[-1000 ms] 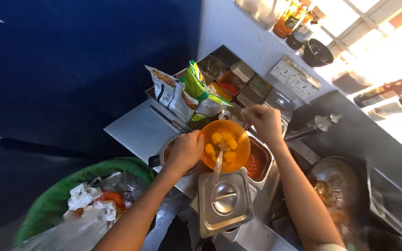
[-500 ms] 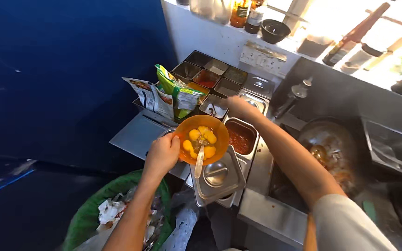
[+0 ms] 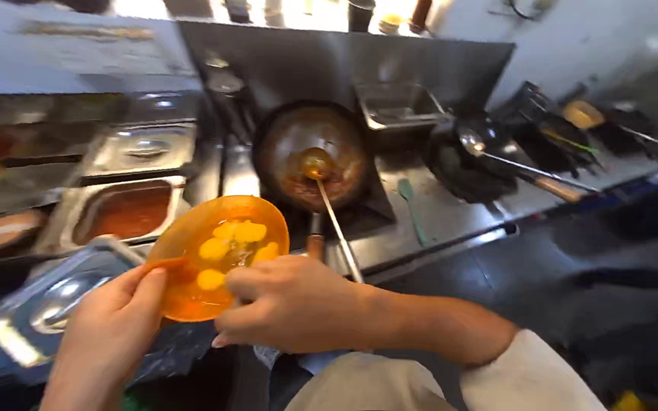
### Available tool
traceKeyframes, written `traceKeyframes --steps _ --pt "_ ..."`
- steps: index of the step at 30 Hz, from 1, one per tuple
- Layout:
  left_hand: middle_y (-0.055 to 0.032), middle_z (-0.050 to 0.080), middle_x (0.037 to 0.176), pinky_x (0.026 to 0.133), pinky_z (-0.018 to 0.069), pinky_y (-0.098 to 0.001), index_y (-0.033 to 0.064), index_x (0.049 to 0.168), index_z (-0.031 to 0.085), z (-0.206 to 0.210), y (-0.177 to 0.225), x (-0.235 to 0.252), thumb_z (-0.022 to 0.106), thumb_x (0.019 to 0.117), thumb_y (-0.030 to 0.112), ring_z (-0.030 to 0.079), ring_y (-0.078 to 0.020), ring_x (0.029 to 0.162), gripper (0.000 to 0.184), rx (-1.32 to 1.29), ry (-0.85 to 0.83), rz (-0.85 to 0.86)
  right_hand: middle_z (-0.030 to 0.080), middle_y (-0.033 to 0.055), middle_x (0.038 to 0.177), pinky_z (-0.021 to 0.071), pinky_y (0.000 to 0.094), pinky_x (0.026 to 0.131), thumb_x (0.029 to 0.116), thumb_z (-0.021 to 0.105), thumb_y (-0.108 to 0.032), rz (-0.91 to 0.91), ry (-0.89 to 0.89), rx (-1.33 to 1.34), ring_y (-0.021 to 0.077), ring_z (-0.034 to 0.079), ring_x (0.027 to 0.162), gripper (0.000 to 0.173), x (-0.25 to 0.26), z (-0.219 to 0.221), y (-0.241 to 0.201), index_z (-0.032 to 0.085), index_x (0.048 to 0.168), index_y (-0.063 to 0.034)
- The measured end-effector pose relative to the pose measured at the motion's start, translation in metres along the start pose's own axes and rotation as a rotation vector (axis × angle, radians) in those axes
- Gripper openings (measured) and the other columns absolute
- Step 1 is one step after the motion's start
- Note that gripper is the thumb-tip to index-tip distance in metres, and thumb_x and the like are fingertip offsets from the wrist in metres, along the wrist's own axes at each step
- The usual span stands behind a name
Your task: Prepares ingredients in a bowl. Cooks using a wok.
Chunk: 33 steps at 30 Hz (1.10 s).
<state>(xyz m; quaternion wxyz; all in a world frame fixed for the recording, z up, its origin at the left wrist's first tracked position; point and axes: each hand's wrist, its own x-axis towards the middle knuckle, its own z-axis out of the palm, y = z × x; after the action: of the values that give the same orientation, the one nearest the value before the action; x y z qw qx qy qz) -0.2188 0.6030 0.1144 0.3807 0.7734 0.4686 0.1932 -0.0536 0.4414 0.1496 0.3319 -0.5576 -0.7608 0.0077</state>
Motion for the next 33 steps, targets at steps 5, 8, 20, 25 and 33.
traceKeyframes --steps 5,8,20,25,33 --pt "-0.016 0.071 0.101 0.077 0.0579 -0.0537 0.002 0.119 0.068 0.122 0.059 -0.053 0.042 0.1066 0.022 0.07 -0.0255 0.088 0.035 -0.108 -0.256 0.037 0.068 0.0008 0.082 0.0558 0.0245 0.061 0.0976 0.069 -0.021 0.672 0.396 0.224 0.007 0.064 0.069 0.015 -0.159 -0.062 0.005 0.08 0.1 -0.0098" --pt "-0.0159 0.071 0.099 0.077 0.0579 -0.0534 0.0022 0.122 0.067 0.206 0.099 -0.074 0.044 0.1077 0.016 0.07 -0.0263 0.086 0.03 -0.158 -0.382 0.043 0.07 -0.0005 0.087 0.0579 0.0235 0.06 0.0944 0.071 -0.016 0.919 0.634 0.176 0.0057 0.065 0.068 0.012 -0.217 -0.078 0.021 0.077 0.103 -0.0104" --pt "-0.0282 0.068 0.113 0.096 0.0509 -0.0617 -0.0063 0.122 0.064 0.463 0.148 -0.038 0.043 0.1063 0.014 0.067 -0.0418 0.109 0.033 -0.006 -0.574 -0.112 0.075 0.0134 0.098 0.0578 0.0484 0.082 0.108 0.05 -0.021 1.432 0.319 0.198 0.0252 0.072 0.083 0.03 -0.368 -0.105 0.231 0.072 0.119 -0.0039" --pt "-0.0242 0.07 0.104 0.087 0.0552 -0.059 -0.0033 0.123 0.064 0.49 0.161 -0.017 0.042 0.107 0.015 0.071 -0.0375 0.095 0.033 -0.06 -0.557 -0.198 0.073 0.0135 0.091 0.0581 0.0416 0.071 0.1076 0.052 -0.018 1.446 0.331 0.274 0.0213 0.068 0.072 0.028 -0.376 -0.124 0.291 0.072 0.117 -0.0004" --pt "-0.0266 0.067 0.12 0.09 0.0567 -0.0582 0.0069 0.156 0.039 0.509 0.179 0.009 0.04 0.1086 0.013 0.071 -0.0385 0.1 0.048 -0.054 -0.44 -0.238 0.074 0.0095 0.088 0.059 0.0419 0.069 0.1071 0.054 -0.019 1.364 0.199 0.317 0.0199 0.069 0.07 0.026 -0.372 -0.149 0.343 0.073 0.116 -0.0042"
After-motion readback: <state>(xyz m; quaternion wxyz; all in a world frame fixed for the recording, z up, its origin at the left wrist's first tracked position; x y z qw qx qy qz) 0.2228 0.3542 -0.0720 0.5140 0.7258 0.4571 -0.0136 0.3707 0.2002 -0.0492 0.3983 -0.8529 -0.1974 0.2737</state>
